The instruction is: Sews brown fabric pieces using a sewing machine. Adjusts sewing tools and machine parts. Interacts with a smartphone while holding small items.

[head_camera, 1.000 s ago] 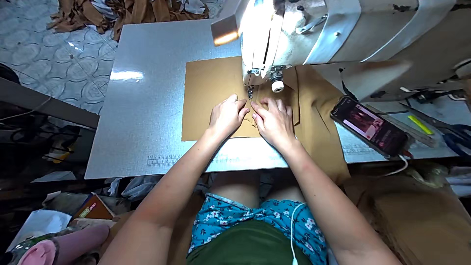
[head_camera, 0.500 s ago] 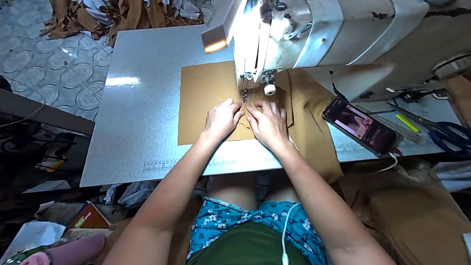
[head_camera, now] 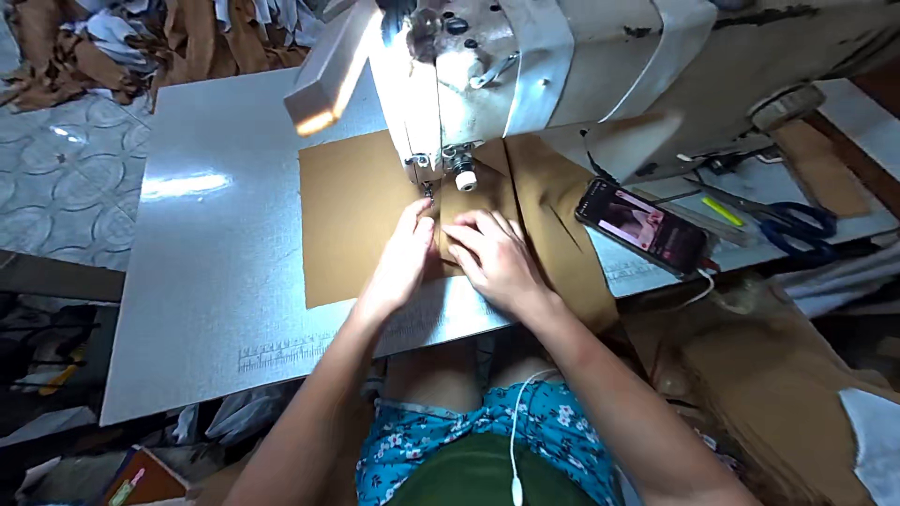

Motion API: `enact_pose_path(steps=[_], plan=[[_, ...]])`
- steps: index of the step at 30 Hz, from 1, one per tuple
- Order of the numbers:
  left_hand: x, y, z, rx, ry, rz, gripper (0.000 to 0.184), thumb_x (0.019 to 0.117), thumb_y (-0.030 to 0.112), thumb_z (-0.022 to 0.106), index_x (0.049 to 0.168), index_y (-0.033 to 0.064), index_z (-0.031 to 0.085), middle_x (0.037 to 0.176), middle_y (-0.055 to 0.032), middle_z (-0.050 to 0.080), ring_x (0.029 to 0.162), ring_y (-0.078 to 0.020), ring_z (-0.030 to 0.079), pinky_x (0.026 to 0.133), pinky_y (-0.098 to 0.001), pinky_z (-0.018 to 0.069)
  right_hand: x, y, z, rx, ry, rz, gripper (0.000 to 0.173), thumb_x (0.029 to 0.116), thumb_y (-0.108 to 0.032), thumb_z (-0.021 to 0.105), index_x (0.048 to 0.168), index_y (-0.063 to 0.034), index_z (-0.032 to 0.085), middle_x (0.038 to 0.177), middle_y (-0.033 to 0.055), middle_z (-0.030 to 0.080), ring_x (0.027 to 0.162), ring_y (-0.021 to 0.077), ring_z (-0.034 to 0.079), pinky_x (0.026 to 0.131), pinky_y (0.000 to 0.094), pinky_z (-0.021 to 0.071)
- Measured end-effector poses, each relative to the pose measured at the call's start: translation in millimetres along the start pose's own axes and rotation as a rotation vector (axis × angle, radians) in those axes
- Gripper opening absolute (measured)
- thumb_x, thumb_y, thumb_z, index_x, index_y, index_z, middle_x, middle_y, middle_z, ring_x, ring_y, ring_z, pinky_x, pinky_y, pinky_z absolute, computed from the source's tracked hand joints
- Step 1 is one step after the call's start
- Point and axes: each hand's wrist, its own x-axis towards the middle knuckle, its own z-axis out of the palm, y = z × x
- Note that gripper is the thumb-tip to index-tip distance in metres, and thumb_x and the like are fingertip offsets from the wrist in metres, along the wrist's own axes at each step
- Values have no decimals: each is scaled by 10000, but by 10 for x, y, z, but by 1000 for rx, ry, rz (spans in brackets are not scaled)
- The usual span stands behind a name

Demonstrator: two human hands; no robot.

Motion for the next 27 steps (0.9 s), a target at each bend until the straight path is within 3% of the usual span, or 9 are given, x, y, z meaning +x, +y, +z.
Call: enact_pose_path(steps=[2,6,10,13,16,18,21,24,27], plan=[[-103,159,162,-258,-58,-115,524,1100,293,198,1557,49,276,859,-1,579,637,-37,543,571,-205,483,-200,-101,-125,37,119,-78,279,940,-258,648,1119,-88,777,1110,112,708,1025,285,667,870,504,507],[-226,331,543,-516,-195,-257,532,1101,298,297,1542,1,291,985,-20,640,779,-30,626,686,-205,536,-617,-185,-289,-51,194,-22,136,884,-196,686,918,-96,772,1029,91,738,956,270,697,819,485,524],[-276,526,716,-688,-310,-263,530,1095,156,336,1569,-41,203,1069,-44,647,886,-20,658,833,-199,553,-834,-109,-457,-22,243,125,183,899,-179,658,993,-82,782,1032,91,730,963,244,684,838,458,516],[-261,596,779,-640,-371,-254,587,1057,72,388,1592,-27,168,1209,-91,632,1016,-37,650,934,-212,527,-948,-91,-565,-20,213,197,252,916,-216,628,1082,-123,793,1085,74,721,1017,238,664,883,469,492],[-271,647,821,-583,-359,-269,714,976,62,532,1599,33,186,1343,-113,584,1031,-67,658,912,-232,540,-1030,-101,-647,-30,197,201,264,903,-200,617,1092,-137,791,1076,75,724,1018,244,669,873,466,499],[-274,707,830,-626,-337,-316,559,967,37,587,1475,14,354,1223,-79,611,941,-61,674,861,-229,566,-1068,-81,-711,-18,228,195,256,903,-195,619,1076,-115,790,1027,75,733,982,229,678,858,430,516],[-256,790,843,-728,-332,-383,153,979,-31,584,1127,9,585,938,-16,669,819,-50,685,793,-213,591,-1100,-64,-819,53,264,221,247,922,-200,639,1083,-69,771,984,75,718,964,169,665,882,330,517],[-218,815,875,-853,-356,-442,129,995,-70,541,1060,9,621,875,-26,704,806,-74,712,797,-227,602,-1118,-26,-881,184,289,250,242,931,-210,657,1085,-42,740,980,52,691,963,56,636,876,166,507],[-199,821,919,-917,-384,-470,143,1005,-65,523,1044,18,633,854,-18,710,791,-76,718,791,-231,609,-1162,20,-904,354,300,271,239,952,-195,664,1136,-48,704,1056,27,651,978,-11,640,838,128,553]])
